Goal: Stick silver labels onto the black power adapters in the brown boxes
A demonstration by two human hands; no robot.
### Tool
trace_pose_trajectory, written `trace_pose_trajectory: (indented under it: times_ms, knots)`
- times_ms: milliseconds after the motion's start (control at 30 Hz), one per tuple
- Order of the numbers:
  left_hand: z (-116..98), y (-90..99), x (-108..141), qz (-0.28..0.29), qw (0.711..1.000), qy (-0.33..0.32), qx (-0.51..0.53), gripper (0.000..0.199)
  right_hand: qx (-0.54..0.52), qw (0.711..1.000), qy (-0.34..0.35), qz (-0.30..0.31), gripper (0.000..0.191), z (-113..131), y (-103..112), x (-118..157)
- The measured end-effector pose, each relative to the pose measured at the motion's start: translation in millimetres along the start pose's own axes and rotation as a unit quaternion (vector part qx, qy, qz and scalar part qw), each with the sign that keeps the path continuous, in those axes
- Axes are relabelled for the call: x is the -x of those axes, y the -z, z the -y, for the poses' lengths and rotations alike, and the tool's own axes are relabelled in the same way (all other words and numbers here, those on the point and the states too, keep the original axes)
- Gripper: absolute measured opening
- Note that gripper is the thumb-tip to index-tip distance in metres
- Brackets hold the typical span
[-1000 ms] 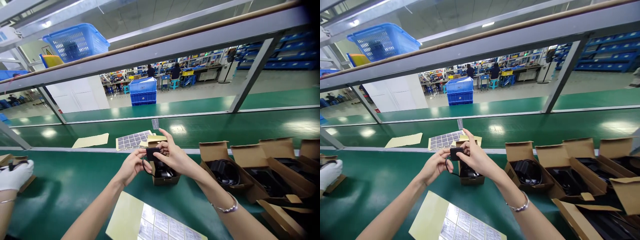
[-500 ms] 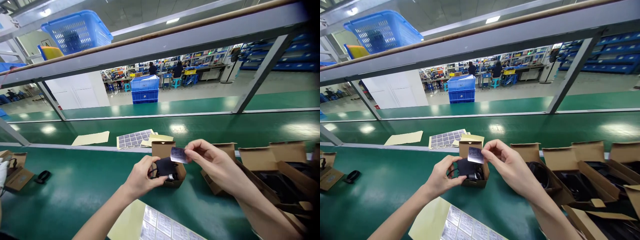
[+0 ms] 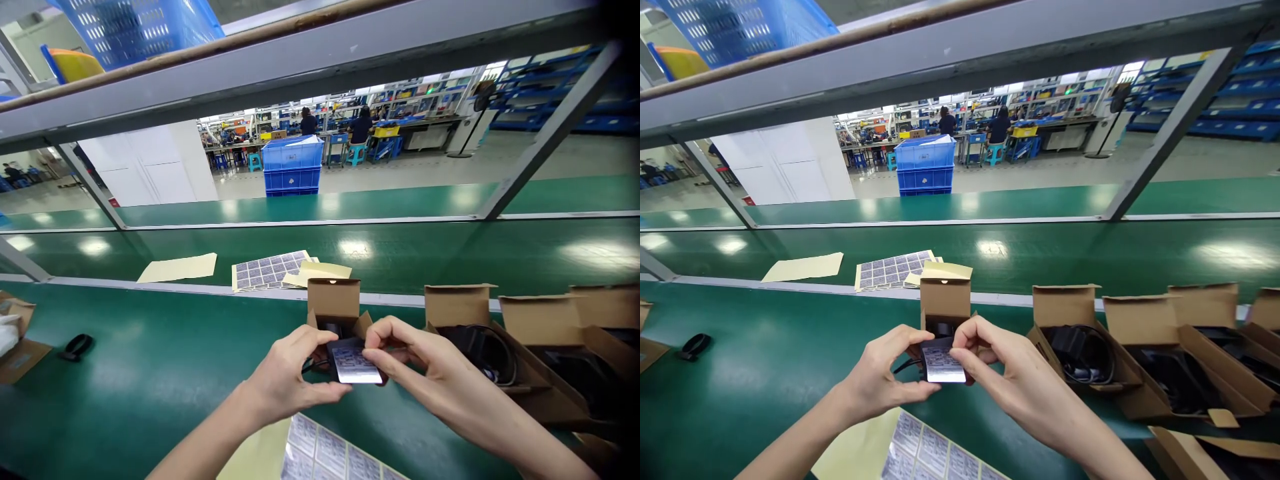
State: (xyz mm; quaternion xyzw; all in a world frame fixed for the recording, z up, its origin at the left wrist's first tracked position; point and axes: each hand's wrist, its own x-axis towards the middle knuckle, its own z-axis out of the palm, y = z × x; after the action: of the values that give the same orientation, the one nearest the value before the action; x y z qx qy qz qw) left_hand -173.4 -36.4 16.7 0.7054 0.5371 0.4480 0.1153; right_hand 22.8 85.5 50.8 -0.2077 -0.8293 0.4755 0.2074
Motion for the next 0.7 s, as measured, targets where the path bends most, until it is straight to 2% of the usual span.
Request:
trace_pose_trajectory:
  times_ms: [467, 700]
  knots:
    - [2, 1.0, 2, 0.024, 1.0, 0.001, -0.017, 0.048, 0.013, 1.0, -0.014, 0.013, 0.027, 0, -3, -1]
    - [0, -1.6, 5, 0.012, 1.0, -0.012, -0.018, 0.049, 0.128, 0.99, 0.037, -0.055, 0.021, -3, -14, 1]
